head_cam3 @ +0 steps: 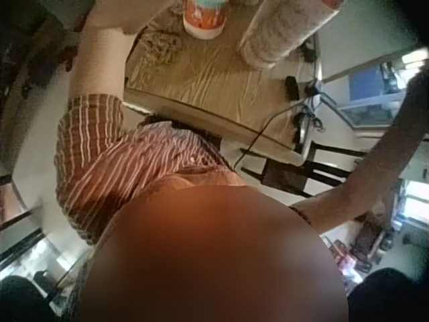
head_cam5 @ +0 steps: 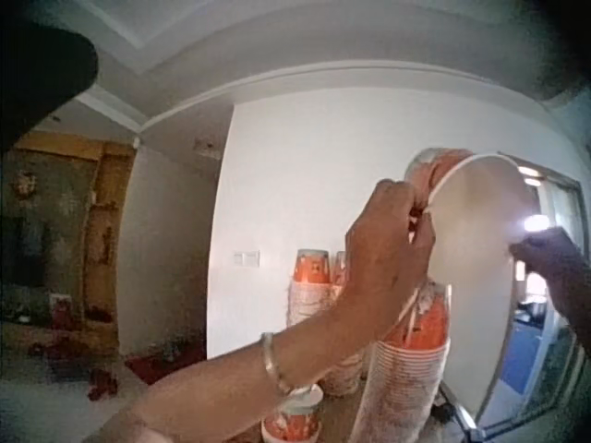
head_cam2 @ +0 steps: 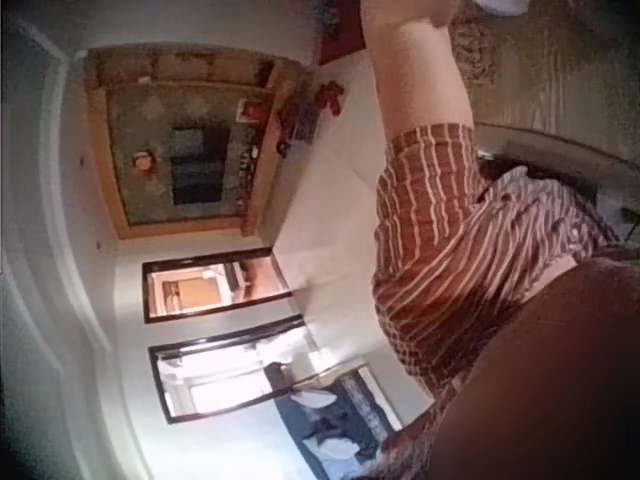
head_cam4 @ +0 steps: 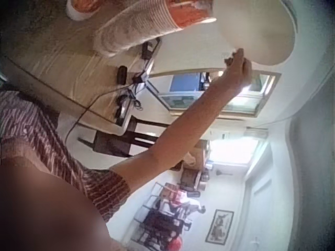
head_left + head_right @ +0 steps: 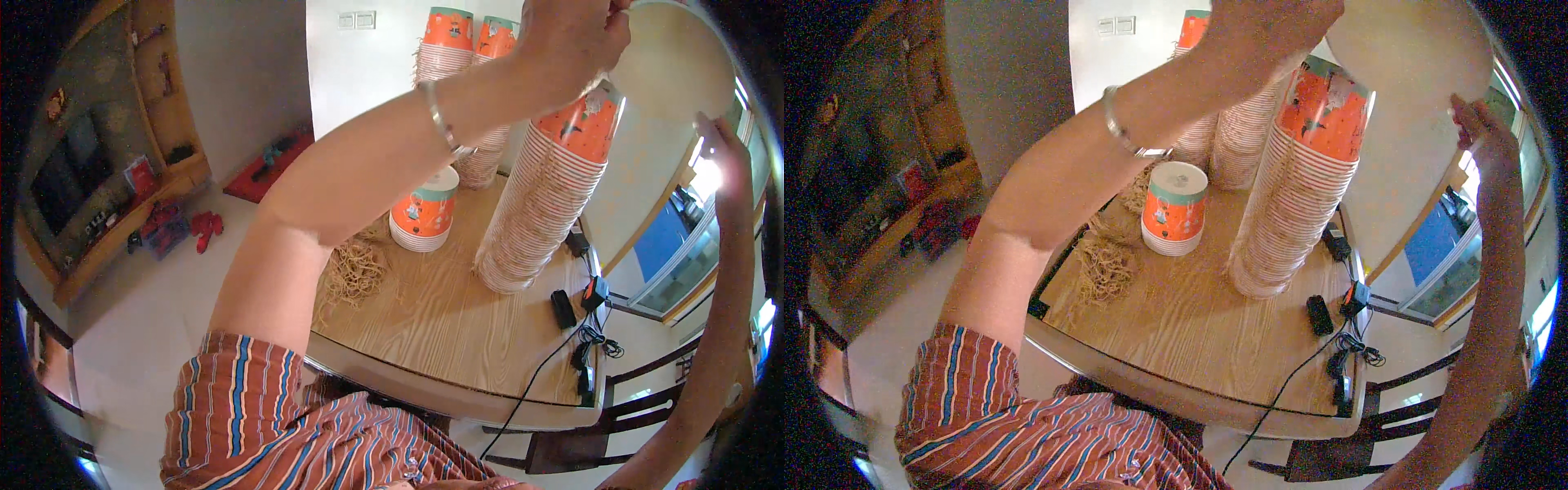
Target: Threading plastic handles through pre-cut holes on decorative buckets and stacking them.
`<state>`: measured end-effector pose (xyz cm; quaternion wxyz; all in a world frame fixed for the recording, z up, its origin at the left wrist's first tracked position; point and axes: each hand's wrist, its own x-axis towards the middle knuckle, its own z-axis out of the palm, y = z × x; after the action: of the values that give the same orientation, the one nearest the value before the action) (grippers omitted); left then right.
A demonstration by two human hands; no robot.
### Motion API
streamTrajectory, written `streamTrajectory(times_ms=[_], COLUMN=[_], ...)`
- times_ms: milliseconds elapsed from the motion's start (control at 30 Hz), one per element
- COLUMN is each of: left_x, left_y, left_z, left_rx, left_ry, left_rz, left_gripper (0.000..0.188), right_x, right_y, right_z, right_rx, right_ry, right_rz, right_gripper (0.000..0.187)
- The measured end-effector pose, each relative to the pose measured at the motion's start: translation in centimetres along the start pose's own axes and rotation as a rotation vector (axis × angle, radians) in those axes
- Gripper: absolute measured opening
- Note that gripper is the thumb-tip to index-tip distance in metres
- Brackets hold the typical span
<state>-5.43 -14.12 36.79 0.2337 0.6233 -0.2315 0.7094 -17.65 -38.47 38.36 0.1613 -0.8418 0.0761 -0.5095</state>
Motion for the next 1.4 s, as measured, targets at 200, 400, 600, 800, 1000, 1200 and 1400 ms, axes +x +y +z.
streamTrajectory(times_ms=[200,400,600,800,1000,1200,1400], left_x=[1.8,1.0,-0.8,-4.5,-7.5,-8.7,-9.6], left_y=[-3.3,-1.5,-3.4,-4.3,-5.1,-4.9,-4.6], left_z=[9.6,11.4,18.4,20.0,21.2,21.0,20.3], left_rx=[-0.915,0.142,-0.767,-0.788,-0.807,-0.829,-0.81], left_ry=[0.473,0.057,0.378,0.362,0.209,0.185,0.188], left_rz=[0.339,0.304,0.503,0.518,0.536,0.503,0.55], left_gripper=[0.016,0.015,0.018,0.015,0.023,0.025,0.02], right_x=[9.5,13.0,14.4,13.6,11.5,8.2,6.8], right_y=[5.5,9.3,12.5,16.5,17.4,18.0,17.3], right_z=[5.3,9.9,15.4,19.8,21.5,21.9,23.4], right_rx=[0.455,0.532,0.612,0.761,0.99,0.572,1.125], right_ry=[-0.1,-0.081,-0.103,-0.107,-0.182,-0.112,-0.113], right_rz=[0.068,0.024,-0.071,0.113,0.072,0.023,0.269], right_gripper=[0.019,0.024,0.031,0.031,0.042,0.04,0.037])
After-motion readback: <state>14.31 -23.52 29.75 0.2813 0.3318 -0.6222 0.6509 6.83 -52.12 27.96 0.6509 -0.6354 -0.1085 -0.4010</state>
